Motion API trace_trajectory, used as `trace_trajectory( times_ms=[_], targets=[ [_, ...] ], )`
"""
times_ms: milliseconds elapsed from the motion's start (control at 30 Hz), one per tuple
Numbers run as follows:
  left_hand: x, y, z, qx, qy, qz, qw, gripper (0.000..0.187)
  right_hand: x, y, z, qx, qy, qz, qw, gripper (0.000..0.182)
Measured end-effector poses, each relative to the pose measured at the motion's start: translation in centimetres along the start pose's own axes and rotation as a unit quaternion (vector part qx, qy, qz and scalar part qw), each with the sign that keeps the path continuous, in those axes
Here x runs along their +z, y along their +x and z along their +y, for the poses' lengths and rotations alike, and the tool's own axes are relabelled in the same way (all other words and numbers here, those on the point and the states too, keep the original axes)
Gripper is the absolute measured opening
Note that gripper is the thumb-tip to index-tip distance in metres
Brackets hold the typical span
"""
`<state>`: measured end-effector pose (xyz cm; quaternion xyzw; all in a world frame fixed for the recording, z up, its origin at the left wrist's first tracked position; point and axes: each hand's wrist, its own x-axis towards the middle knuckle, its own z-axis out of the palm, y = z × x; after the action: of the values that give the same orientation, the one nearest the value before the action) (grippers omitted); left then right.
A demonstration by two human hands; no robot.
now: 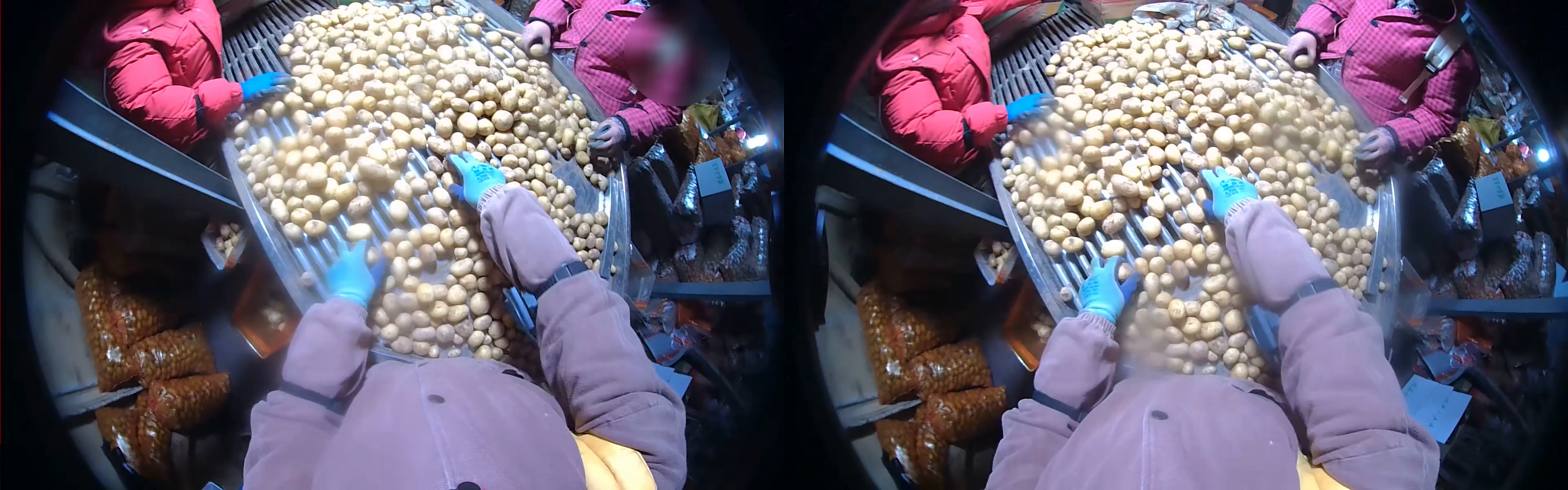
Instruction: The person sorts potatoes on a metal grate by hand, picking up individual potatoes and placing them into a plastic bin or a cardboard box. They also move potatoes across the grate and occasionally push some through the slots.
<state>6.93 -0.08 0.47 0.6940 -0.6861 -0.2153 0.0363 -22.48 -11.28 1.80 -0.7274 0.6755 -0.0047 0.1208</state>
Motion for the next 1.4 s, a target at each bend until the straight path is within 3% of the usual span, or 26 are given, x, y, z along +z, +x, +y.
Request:
trace_trajectory(
  times_ms=[100,133,233,300,400,500,533,633,667,767,800,900,933,1033,1167,1300,1333,1400],
  targets=[
    [-0.2,-0.4,-0.2,-0.002,-0.010,0.007,1.000,0.054,-4.0,0.0,-2.7,0.000,-0.066,-0.133,0.989,0.056],
    [0.3,-0.5,-0.7,0.010,-0.021,0.024,0.999,0.054,-3.6,-0.2,-2.4,-0.015,-0.072,-0.119,0.990,0.052],
    [1.8,-0.7,-1.4,0.013,-0.050,0.056,0.997,0.056,-2.8,-1.0,-0.7,-0.077,0.031,-0.184,0.979,0.052],
    [1.6,-1.1,-1.0,-0.002,-0.033,0.049,0.998,0.057,-1.9,-3.5,-1.9,-0.082,-0.096,-0.109,0.986,0.041],
    [0.3,-1.8,0.9,-0.050,-0.005,0.025,0.998,0.058,-0.4,-4.4,-3.8,-0.076,-0.134,-0.125,0.980,0.037],
    [-0.4,-1.2,1.8,-0.080,-0.009,-0.001,0.997,0.059,-0.4,-5.6,-4.1,-0.101,-0.017,-0.131,0.986,0.028],
    [-0.5,-1.0,1.9,-0.090,-0.013,-0.007,0.996,0.058,0.4,-5.7,-3.4,-0.133,-0.009,-0.087,0.987,0.024],
    [-0.5,-0.5,1.9,-0.108,-0.004,-0.008,0.994,0.050,-0.3,-4.7,-1.6,-0.110,0.214,0.045,0.970,0.026],
    [-0.3,-0.3,1.8,-0.112,-0.011,-0.001,0.994,0.053,-1.6,-4.4,-0.9,-0.029,0.277,0.064,0.958,0.034],
    [0.9,0.8,1.2,-0.123,-0.015,0.013,0.992,0.059,-3.3,0.9,2.2,0.053,0.189,0.060,0.979,0.048],
    [1.5,1.5,0.8,-0.130,-0.010,0.017,0.991,0.059,-3.5,3.4,2.9,0.113,0.163,0.002,0.980,0.049],
    [2.6,2.4,0.0,-0.115,0.034,0.049,0.992,0.059,-3.8,7.0,1.4,0.160,0.166,-0.036,0.972,0.059],
    [3.0,2.4,-0.4,-0.103,0.055,0.061,0.991,0.058,-5.1,6.7,-0.1,0.144,0.114,-0.055,0.981,0.060],
    [3.7,2.4,-0.7,-0.088,0.095,0.106,0.986,0.059,-3.2,7.4,-0.4,0.102,0.061,0.005,0.993,0.058],
    [2.8,2.4,0.0,-0.110,0.054,0.074,0.990,0.061,-2.0,7.0,-0.7,0.078,0.049,0.027,0.995,0.047],
    [3.7,3.0,-1.3,-0.088,0.094,0.057,0.990,0.063,0.3,7.6,-2.0,0.074,0.004,0.057,0.996,0.051],
    [1.4,2.7,0.7,-0.125,0.058,-0.023,0.990,0.050,-0.6,7.8,-2.2,0.080,0.001,0.035,0.996,0.051],
    [-0.5,2.2,2.2,-0.129,0.036,-0.045,0.990,0.050,-0.5,8.8,-2.6,0.081,-0.023,0.036,0.996,0.049]
  ],
)
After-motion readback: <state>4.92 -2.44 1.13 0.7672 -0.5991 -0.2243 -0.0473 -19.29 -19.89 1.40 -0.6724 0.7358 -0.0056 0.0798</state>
